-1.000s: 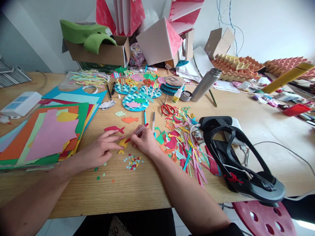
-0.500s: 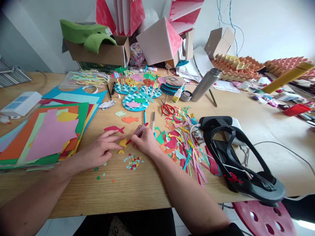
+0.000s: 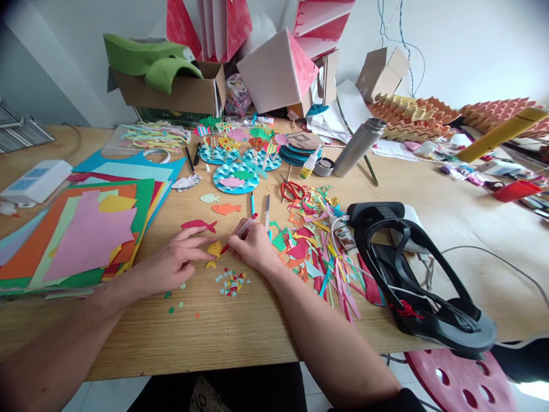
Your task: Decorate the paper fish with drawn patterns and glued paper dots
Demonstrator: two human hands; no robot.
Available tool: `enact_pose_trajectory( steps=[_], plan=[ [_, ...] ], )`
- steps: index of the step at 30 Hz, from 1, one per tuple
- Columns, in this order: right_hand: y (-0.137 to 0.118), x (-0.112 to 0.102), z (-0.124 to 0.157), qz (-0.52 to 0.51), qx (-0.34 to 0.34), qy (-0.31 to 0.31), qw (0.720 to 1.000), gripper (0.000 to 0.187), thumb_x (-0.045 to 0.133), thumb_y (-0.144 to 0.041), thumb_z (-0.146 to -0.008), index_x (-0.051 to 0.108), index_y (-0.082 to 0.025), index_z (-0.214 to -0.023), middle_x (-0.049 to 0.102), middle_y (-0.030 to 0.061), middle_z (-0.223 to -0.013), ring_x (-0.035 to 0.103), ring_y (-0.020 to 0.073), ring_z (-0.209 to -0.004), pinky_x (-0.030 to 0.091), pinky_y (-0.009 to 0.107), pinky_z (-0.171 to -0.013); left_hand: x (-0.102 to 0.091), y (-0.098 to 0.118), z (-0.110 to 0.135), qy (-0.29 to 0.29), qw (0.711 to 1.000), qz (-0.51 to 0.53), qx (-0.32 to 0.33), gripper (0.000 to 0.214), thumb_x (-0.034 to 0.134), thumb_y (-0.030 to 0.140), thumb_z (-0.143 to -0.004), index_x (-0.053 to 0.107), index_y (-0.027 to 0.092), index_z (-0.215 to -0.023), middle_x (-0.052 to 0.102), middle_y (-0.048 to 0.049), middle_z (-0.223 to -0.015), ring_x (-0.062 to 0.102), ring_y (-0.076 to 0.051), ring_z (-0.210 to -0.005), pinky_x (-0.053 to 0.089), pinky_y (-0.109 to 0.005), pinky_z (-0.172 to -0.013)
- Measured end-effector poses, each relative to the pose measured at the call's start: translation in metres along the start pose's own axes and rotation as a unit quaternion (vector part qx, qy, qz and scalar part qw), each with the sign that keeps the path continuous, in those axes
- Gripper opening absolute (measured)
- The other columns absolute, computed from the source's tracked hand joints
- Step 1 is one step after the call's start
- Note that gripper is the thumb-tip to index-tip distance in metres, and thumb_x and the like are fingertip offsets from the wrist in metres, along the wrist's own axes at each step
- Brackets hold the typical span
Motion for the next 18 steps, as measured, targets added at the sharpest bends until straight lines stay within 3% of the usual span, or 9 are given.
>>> enact_pose_trajectory(
  steps=[11, 18],
  plan=[
    [-0.0017, -0.0003, 0.0001, -0.059, 0.02, 0.002, 0.998, 0.009, 0.059, -0.022, -0.067, 0.05, -0.021, -0.065, 0.058, -0.0045, -0.044, 0.051, 0.0093, -0.035, 0.036, 0.018, -0.035, -0.0019, 0.0013, -0.0024, -0.013, 1.0, 0.01, -0.001, 0.058, 0.045, -0.005, -0.072, 0.076, 0.028, -0.108, 0.057, -0.0021, -0.143, 0.032, -0.03, -0.144, 0.034, -0.056, -0.117],
    [-0.0027, 0.0037, 0.0026, -0.081, -0.016, -0.007, 0.997, 0.026, 0.068, -0.04, -0.077, 0.052, -0.02, -0.073, 0.058, -0.005, -0.048, 0.051, 0.0089, -0.037, 0.036, 0.018, -0.035, -0.0033, 0.0022, -0.0018, -0.009, 1.0, 0.009, -0.003, 0.056, 0.045, -0.004, -0.073, 0.076, 0.027, -0.108, 0.055, -0.001, -0.145, 0.032, -0.03, -0.145, 0.034, -0.056, -0.117]
  ],
)
Point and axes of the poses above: each hand's wrist, its own z-axis away from the middle knuckle, its own x-axis out of the palm, y = z × x, the point moved 1 cm from there along -z, towards the middle knuckle
